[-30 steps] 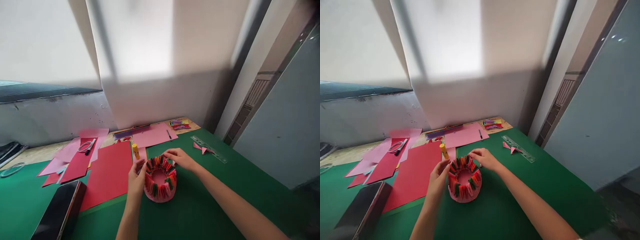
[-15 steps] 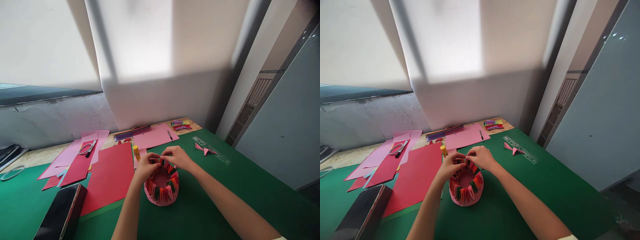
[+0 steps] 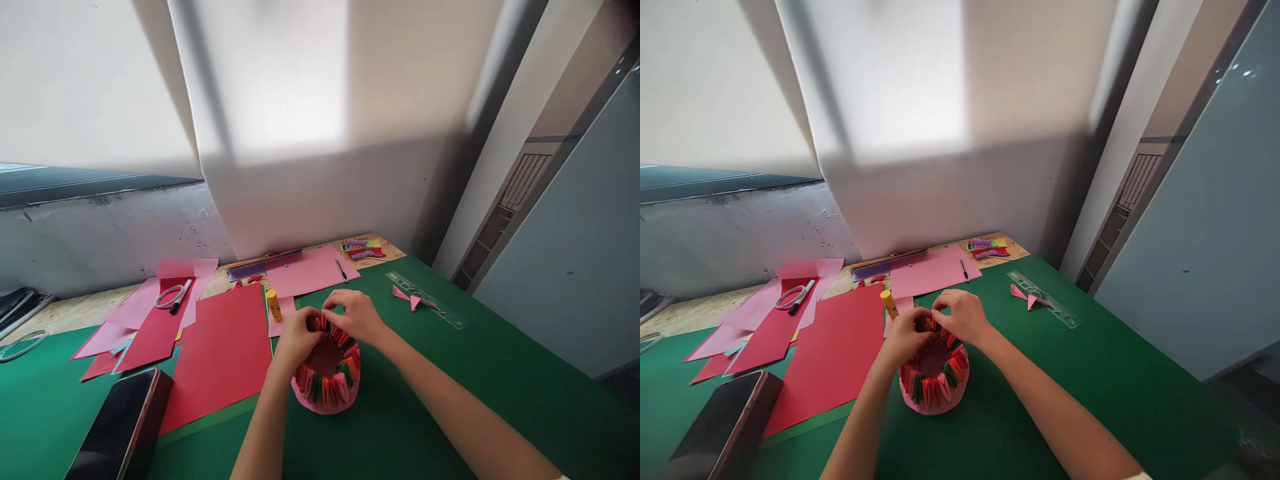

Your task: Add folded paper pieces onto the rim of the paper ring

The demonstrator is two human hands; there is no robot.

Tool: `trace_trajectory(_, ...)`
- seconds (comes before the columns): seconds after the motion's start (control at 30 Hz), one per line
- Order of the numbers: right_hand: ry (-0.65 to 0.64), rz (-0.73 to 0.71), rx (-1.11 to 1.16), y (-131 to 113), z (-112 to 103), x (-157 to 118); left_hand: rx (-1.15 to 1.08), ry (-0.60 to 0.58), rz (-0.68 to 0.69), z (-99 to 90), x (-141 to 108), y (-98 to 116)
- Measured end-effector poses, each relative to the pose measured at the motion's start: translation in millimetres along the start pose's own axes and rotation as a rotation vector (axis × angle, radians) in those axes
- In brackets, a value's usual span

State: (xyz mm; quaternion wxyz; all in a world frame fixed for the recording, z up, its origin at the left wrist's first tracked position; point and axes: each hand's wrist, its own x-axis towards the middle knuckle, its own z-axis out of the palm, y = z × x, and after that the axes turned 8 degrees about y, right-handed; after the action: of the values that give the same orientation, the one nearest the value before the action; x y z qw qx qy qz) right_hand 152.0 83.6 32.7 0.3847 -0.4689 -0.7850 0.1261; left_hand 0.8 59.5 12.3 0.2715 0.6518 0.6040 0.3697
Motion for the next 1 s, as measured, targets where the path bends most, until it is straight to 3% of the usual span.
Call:
trace_trajectory(0.2,0.06,0.026,0.161,3,0,3,-0.015,-0.001,-0.015,1.0,1,-2)
trace_trajectory(0.33,0.118,0.164,0.455,7,-3,7,-0.038,-0.01,-0.056,-3.5,0,2)
trace_trajectory(0.43,0.18,0.22,0.539,11,-8,9,-0.051,-0.015,-0.069,-6.1,0,5)
trace_trajectory(0.53,0.142,0.203,0.442,16,-12,11,-0.063,-0.038,-0.065,-5.8,0,5)
trace_trajectory(0.73,-0.17,0.13,0.162,14,-10,8,-0.055,-0.027,0.003,-1.0,1,-1)
trace_trajectory(1.0,-0.226,0.076,0.034,11,-12,5,-0.015,-0.043,0.041,-0.7,2,-1)
